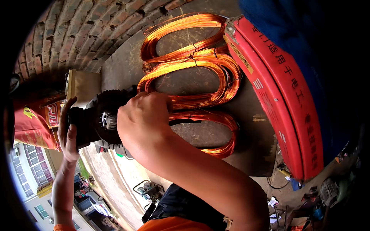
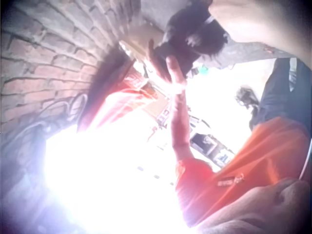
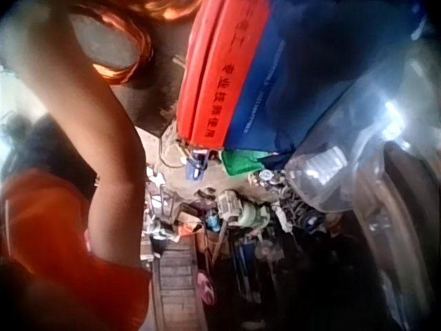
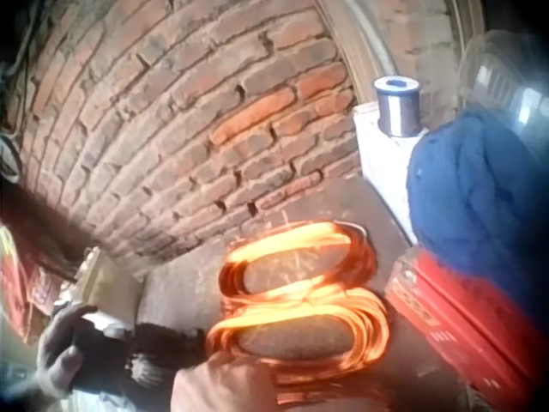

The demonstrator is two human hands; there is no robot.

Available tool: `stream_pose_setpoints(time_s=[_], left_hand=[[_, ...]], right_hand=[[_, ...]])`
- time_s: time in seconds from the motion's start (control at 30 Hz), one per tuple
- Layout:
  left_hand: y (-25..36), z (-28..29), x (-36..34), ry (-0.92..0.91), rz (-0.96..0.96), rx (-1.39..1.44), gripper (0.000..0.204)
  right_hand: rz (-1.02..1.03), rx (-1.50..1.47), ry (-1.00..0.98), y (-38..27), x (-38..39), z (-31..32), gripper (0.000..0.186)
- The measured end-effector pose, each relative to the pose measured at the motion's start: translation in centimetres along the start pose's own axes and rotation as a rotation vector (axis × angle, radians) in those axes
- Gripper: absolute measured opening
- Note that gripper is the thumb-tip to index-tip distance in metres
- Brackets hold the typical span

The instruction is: The person handles a black motor housing and measures copper wire coils with a tape measure. They then use pliers to manipulate a small metal component and later use a paper cutter to trim a strip of white material on a workbench.

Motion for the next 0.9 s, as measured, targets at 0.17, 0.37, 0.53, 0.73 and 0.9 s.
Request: stream_pose_setpoints(time_s=[0.17, 0.37, 0.53, 0.73, 0.9], left_hand=[[0.4, -0.4, -0.1, 0.006, -0.016, -0.02, 0.068], [-0.2, 0.4, 0.2, 0.037, -0.03, -0.026, 0.065], [-0.7, 0.3, 0.0, 0.03, -0.024, 0.026, 0.063], [-1.0, 0.9, 0.0, 0.069, -0.1, -0.037, 0.056], [-1.2, 0.9, -0.2, 0.114, -0.162, -0.047, 0.052]], right_hand=[[-0.032, 0.025, 0.13, -0.2, -0.4, -0.8, 0.011], [-0.093, -0.113, 0.052, 0.4, 0.2, 0.4, 0.017], [-0.084, 0.069, 0.13, 0.8, 0.2, -0.1, 0.022], [-0.068, 0.158, 0.197, 0.3, 0.3, -0.2, 0.02], [-0.096, 0.16, 0.159, -0.1, 0.5, 0.0, 0.022]])
Point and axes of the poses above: each hand's wrist, its own x-axis away from the middle knuckle, its own z-axis out of the back of the hand, y = z × x, the point moved 3 cm from there along -x, towards the middle knuckle, and after that the axes turned 8 degrees about z, right-handed, at the moved point
